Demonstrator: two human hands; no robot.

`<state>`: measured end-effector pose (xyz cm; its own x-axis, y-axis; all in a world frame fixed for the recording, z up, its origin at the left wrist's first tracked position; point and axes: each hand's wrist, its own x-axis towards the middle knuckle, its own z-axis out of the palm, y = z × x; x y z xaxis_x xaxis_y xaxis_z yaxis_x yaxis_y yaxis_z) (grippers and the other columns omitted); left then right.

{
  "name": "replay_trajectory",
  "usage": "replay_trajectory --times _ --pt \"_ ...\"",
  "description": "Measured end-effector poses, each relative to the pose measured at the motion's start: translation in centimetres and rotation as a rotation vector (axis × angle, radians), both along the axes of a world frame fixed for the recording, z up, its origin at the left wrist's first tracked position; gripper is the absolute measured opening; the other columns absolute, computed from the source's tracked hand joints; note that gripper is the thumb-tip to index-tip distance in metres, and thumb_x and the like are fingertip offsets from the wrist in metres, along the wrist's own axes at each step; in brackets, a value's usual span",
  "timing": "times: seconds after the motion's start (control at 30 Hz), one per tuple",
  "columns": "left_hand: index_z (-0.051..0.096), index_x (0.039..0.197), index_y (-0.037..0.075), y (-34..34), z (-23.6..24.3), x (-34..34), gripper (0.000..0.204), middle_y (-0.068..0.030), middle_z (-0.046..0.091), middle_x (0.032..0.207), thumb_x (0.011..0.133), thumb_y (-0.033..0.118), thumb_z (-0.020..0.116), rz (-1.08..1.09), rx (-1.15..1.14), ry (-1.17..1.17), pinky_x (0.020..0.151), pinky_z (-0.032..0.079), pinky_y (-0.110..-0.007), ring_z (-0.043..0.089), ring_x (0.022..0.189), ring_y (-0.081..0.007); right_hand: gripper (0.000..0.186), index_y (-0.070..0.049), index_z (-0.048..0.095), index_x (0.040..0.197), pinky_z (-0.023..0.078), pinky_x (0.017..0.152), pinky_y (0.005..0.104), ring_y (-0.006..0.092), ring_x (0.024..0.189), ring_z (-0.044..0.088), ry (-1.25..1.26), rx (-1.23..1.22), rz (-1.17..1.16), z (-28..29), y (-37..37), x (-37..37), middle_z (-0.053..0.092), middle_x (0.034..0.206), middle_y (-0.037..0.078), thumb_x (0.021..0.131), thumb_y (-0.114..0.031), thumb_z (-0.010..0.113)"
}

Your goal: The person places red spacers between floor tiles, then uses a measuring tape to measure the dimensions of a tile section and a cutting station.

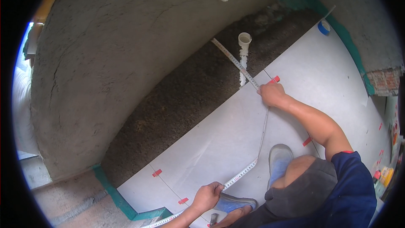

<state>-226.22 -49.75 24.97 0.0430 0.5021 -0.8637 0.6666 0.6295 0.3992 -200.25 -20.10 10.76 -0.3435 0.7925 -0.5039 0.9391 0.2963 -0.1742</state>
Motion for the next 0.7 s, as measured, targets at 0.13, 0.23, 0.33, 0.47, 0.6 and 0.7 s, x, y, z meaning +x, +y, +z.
replay_trajectory --times 0.13,0.23,0.33,0.47,0.6,0.7 --pt "0.065 0.094 0.007 0.0 -0.2 0.0 0.024 -0.0196 0.063 0.074 0.092 0.027 0.052 -0.043 0.009 -0.007 0.066 0.048 -0.045 0.061 0.073 -0.0391 0.019 -0.008 0.068 0.086 0.051 0.068 0.0414 0.0304 0.081 0.066 -0.009 -0.013 -0.019 0.5 0.0 -0.3 0.067 0.082 0.012 0.085 -0.019 0.052" --pt "0.065 0.094 0.007 -0.5 -0.3 -0.5 0.024 -0.0192 0.064 0.076 0.092 0.027 0.052 -0.031 0.020 -0.014 0.067 0.048 -0.045 0.061 0.074 -0.0387 0.017 -0.008 0.067 0.085 0.052 0.067 0.0417 0.0303 0.081 0.066 -0.019 0.000 -0.011 0.3 -0.2 -0.6 0.067 0.082 0.012 0.083 -0.017 0.053" --pt "0.065 0.095 0.007 -0.4 0.0 -0.4 0.024 -0.0186 0.064 0.077 0.092 0.027 0.052 -0.023 -0.049 -0.014 0.068 0.048 -0.045 0.061 0.075 -0.0383 0.015 -0.009 0.067 0.084 0.052 0.067 0.0421 0.0299 0.081 0.066 -0.039 -0.007 0.005 0.7 -0.2 -0.8 0.067 0.081 0.012 0.080 -0.013 0.054" --pt "0.065 0.095 0.007 -0.3 0.0 -0.3 0.024 -0.0184 0.064 0.077 0.092 0.027 0.052 -0.053 -0.036 -0.004 0.069 0.048 -0.044 0.061 0.076 -0.0379 0.014 -0.010 0.067 0.084 0.052 0.066 0.0422 0.0293 0.079 0.066 -0.046 0.002 0.026 0.7 -0.3 -0.7 0.067 0.081 0.012 0.077 -0.010 0.055" --pt "0.065 0.095 0.007 -0.5 -0.4 0.2 0.024 -0.0184 0.065 0.078 0.092 0.027 0.052 -0.073 -0.014 -0.005 0.070 0.048 -0.045 0.061 0.077 -0.0380 0.014 -0.011 0.068 0.084 0.052 0.066 0.0424 0.0296 0.079 0.066 -0.052 0.037 0.025 0.7 -0.3 0.2 0.067 0.082 0.011 0.077 -0.010 0.055" --pt "0.065 0.095 0.006 -0.8 -0.6 0.4 0.026 -0.0136 0.064 0.073 0.093 0.028 0.051 -0.081 0.000 -0.001 0.066 0.048 -0.040 0.061 0.069 -0.0309 0.014 -0.010 0.067 0.083 0.052 0.066 0.0429 0.0298 0.078 0.066 -0.054 -0.009 0.044 1.1 0.0 0.1 0.067 0.082 0.010 0.078 -0.012 0.055"
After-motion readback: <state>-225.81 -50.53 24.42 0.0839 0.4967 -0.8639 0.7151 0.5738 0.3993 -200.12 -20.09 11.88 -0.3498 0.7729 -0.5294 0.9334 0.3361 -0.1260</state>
